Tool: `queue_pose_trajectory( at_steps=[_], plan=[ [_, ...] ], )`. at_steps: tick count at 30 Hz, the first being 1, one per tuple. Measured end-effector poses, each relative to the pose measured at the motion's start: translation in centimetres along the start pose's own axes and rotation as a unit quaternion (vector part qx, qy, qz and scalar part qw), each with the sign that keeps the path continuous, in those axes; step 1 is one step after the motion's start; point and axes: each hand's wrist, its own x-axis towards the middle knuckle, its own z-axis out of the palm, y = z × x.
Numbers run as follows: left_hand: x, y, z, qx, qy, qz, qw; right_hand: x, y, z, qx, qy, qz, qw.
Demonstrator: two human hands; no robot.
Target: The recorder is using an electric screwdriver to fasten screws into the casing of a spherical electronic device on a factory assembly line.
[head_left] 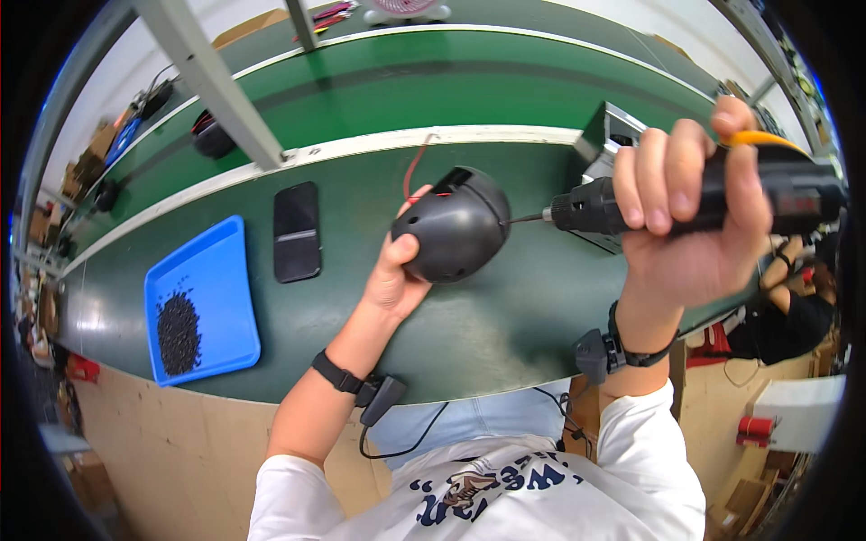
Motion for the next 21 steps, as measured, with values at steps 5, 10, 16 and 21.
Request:
queue_pose_trajectory(
  at_steps=[5, 10, 16, 21],
  plan=[
    [-0.2, 0.3, 0.1, -0.005, -0.014, 0.013, 1.000, 0.3, 2.8, 2.7, 0.022, -0.056, -0.022, 0.998],
    [-0.2, 0.6, 0.2, -0.020, -0.024, 0.009, 0.999, -0.2, 4.6, 2.7, 0.015, -0.076, -0.004, 0.997],
    [-0.2, 0.6, 0.3, -0.018, -0.022, 0.008, 1.000, -0.5, 5.7, 2.7, 0.025, -0.079, 0.016, 0.996],
    [-0.3, 1.1, 0.9, 0.041, -0.025, 0.004, 0.999, -0.6, 5.7, 2.6, 0.022, -0.078, 0.027, 0.996]
  ],
)
